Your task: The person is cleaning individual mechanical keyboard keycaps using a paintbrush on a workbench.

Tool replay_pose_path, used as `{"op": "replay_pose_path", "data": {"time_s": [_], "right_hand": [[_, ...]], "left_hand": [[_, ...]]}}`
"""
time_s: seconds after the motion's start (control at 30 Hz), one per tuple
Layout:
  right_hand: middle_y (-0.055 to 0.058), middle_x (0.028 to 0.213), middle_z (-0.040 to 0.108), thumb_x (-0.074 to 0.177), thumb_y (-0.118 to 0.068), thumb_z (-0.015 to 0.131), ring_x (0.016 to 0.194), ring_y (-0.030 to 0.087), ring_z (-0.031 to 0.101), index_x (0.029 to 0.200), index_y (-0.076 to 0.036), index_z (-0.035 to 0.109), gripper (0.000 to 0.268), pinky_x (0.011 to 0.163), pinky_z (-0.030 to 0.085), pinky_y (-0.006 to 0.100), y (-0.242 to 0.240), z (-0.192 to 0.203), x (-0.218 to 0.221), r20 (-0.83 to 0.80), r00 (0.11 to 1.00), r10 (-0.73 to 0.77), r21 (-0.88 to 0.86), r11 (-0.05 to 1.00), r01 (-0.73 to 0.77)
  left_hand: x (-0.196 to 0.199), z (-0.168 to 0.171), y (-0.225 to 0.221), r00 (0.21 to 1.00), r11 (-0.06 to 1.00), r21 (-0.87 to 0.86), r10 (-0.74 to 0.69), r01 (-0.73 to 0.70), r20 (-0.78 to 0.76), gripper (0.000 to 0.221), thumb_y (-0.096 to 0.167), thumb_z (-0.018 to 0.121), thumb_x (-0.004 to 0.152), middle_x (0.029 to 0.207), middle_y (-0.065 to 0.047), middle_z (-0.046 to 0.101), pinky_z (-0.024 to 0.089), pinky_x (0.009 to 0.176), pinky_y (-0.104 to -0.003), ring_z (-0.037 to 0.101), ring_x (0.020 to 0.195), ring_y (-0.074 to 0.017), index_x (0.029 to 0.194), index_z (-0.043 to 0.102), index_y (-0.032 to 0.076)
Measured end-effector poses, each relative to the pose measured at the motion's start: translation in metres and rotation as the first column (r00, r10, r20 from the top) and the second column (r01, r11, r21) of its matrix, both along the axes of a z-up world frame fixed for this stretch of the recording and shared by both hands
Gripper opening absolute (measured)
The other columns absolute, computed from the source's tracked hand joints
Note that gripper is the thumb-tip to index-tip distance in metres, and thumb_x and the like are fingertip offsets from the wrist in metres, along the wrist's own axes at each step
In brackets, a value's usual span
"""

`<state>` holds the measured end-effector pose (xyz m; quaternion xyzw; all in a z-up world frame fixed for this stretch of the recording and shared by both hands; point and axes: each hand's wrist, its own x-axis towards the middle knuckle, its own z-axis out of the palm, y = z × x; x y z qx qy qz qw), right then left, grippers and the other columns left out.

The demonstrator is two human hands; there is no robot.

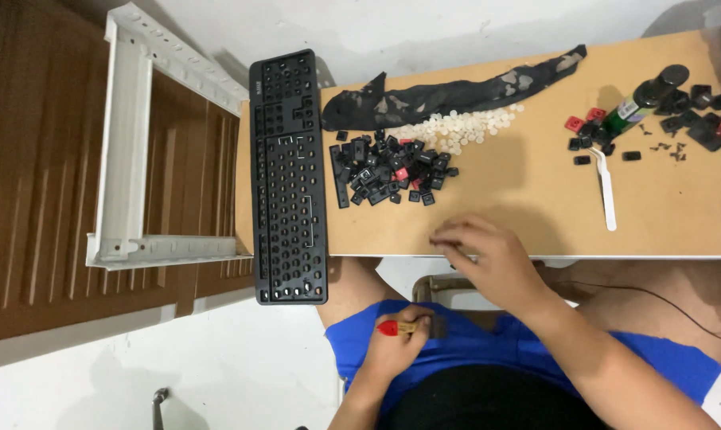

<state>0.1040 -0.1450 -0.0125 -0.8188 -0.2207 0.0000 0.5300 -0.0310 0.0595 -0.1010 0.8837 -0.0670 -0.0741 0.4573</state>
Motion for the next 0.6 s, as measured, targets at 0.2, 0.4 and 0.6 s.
{"op": "replay_pose_path", "data": {"time_s": [0.2, 0.4, 0.6], "right_hand": [[0.017, 0.102, 0.064, 0.094, 0.004, 0.065, 0.091, 0.037, 0.057, 0.112, 0.002, 0.074, 0.021, 0.074, 0.050, 0.047, 0.045, -0.018, 0.062, 0.508, 0.860, 0.042, -0.232, 0.968, 0.090], [0.022, 0.111, 0.067, 0.094, 0.010, 0.061, 0.098, 0.038, 0.058, 0.116, 0.006, 0.071, 0.024, 0.087, 0.055, 0.046, 0.039, -0.017, 0.061, 0.561, 0.827, 0.022, -0.267, 0.951, 0.156], [0.010, 0.108, 0.075, 0.095, -0.009, 0.064, 0.102, 0.027, 0.067, 0.115, -0.004, 0.074, 0.023, 0.094, 0.051, 0.042, -0.048, 0.005, 0.039, 0.297, 0.873, -0.387, -0.207, 0.867, 0.454]], "left_hand": [[0.001, -0.010, -0.001, 0.967, 0.984, 0.162, 0.116, -0.080, -0.225, 0.028, 0.038, 0.059, 0.090, 0.091, -0.005, 0.083, 0.058, 0.077, -0.038, 0.078, 0.088, -0.0294, 0.107, 0.079, 0.027], [-0.002, -0.022, 0.005, 0.977, 0.996, 0.042, 0.090, -0.084, -0.195, 0.022, 0.031, 0.062, 0.090, 0.091, 0.002, 0.085, 0.057, 0.076, -0.031, 0.081, 0.085, -0.0205, 0.103, 0.079, 0.025], [0.000, -0.043, 0.008, 0.937, 0.989, 0.135, 0.109, -0.067, -0.331, 0.025, 0.043, 0.062, 0.089, 0.092, 0.007, 0.086, 0.060, 0.078, -0.027, 0.082, 0.090, -0.0153, 0.106, 0.078, 0.036]]}}
